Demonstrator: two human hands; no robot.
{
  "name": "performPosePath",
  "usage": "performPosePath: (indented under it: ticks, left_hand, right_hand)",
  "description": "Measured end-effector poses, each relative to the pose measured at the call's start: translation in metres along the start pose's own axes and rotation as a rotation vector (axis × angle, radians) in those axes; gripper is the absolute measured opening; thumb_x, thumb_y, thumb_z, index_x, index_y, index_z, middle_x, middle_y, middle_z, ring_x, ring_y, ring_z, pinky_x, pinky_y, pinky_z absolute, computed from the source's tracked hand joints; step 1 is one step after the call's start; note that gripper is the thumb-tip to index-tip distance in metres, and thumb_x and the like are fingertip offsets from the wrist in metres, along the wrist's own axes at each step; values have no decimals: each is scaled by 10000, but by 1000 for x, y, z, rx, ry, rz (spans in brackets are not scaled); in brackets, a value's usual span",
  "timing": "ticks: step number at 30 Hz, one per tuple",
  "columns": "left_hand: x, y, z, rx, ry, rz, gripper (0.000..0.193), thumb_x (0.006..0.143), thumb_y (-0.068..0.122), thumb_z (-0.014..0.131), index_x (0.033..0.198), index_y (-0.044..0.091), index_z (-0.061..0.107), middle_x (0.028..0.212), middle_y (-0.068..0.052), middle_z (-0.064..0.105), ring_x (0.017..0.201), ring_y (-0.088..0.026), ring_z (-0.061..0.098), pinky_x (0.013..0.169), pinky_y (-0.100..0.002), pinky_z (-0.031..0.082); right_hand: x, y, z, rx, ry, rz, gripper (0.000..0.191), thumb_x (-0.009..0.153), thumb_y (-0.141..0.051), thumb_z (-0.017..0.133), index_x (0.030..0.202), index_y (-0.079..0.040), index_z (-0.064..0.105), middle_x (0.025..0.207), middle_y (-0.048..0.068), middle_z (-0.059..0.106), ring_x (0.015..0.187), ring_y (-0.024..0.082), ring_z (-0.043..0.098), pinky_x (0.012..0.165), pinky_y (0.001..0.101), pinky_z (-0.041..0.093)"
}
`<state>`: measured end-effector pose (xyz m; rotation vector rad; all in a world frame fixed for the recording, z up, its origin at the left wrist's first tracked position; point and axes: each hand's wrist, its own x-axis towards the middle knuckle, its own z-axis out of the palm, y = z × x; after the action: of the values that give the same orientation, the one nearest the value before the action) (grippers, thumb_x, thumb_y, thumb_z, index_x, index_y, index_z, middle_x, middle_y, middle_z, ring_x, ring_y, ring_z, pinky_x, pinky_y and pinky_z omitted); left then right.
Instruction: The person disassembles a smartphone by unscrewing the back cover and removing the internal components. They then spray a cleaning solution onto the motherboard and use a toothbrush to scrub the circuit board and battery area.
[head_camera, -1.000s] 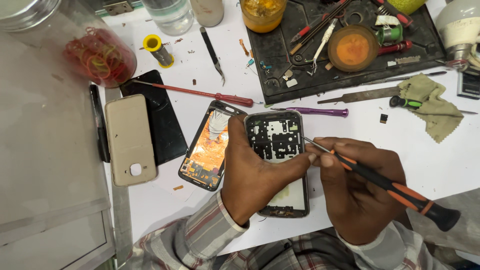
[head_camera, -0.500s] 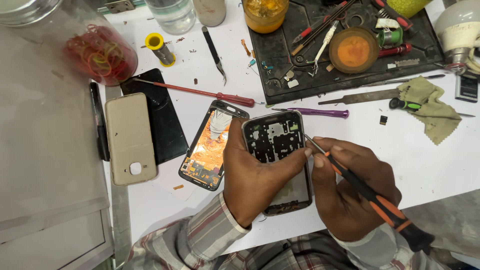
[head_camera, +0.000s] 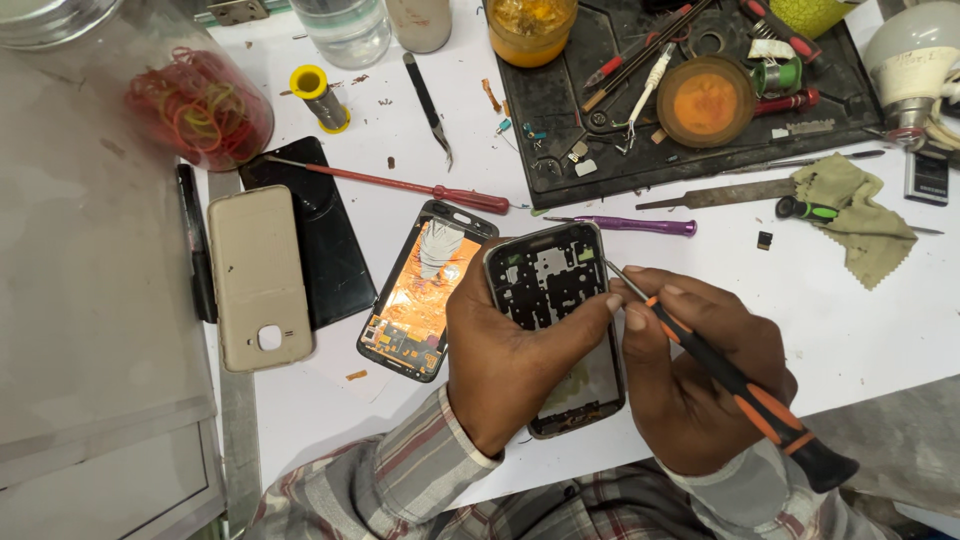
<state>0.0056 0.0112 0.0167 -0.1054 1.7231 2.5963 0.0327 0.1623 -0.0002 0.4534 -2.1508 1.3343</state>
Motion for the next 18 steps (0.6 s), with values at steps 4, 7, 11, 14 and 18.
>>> performPosePath:
  ticks: [4, 7, 11, 14, 18]
  left_hand:
    - [-1, 0, 0, 12, 7, -1, 372, 801, 12, 824, 1121, -25, 639, 934, -68, 761, 812, -87, 719, 726, -255, 614]
    - [-1, -2, 0, 5, 20, -9, 374, 797, 6, 821, 1121, -23, 637, 927, -66, 761, 806, -86, 720, 720, -253, 613]
    - [-1, -5, 1, -10, 29, -8, 361, 799, 3, 821, 1108, -23, 635, 920, -64, 760, 799, -85, 720, 710, -253, 612]
    - [-1, -8, 0, 4, 21, 4, 357, 799, 8, 822, 1100, -18, 631, 918, -61, 756, 801, -79, 716, 710, -250, 609]
    - [-2, -11, 0, 0, 4, 40, 371, 797, 22, 827, 1075, 4, 581, 913, -52, 743, 804, -59, 698, 705, -242, 599]
  right_hand:
    - [1, -1, 0, -8, 6, 18, 231, 1031, 46, 673, 1211, 50, 528, 1148, 261, 696, 1019, 279, 763, 860, 303, 650]
    - [1, -2, 1, -7, 8, 11, 224, 1038, 36, 679, 1206, 45, 532, 1105, 254, 700, 1026, 277, 765, 873, 306, 650]
    - [1, -3, 0, -26, -4, 27, 229, 1043, 16, 682, 1207, 35, 523, 1115, 249, 707, 1036, 271, 763, 885, 299, 642]
    - [1, -6, 2, -36, -8, 33, 240, 1039, 8, 683, 1212, 30, 519, 1130, 254, 709, 1031, 266, 762, 882, 293, 637]
    - [3, -10, 3, -129, -4, 10, 250, 1003, 21, 704, 1184, 29, 532, 1145, 267, 720, 990, 262, 768, 834, 290, 632]
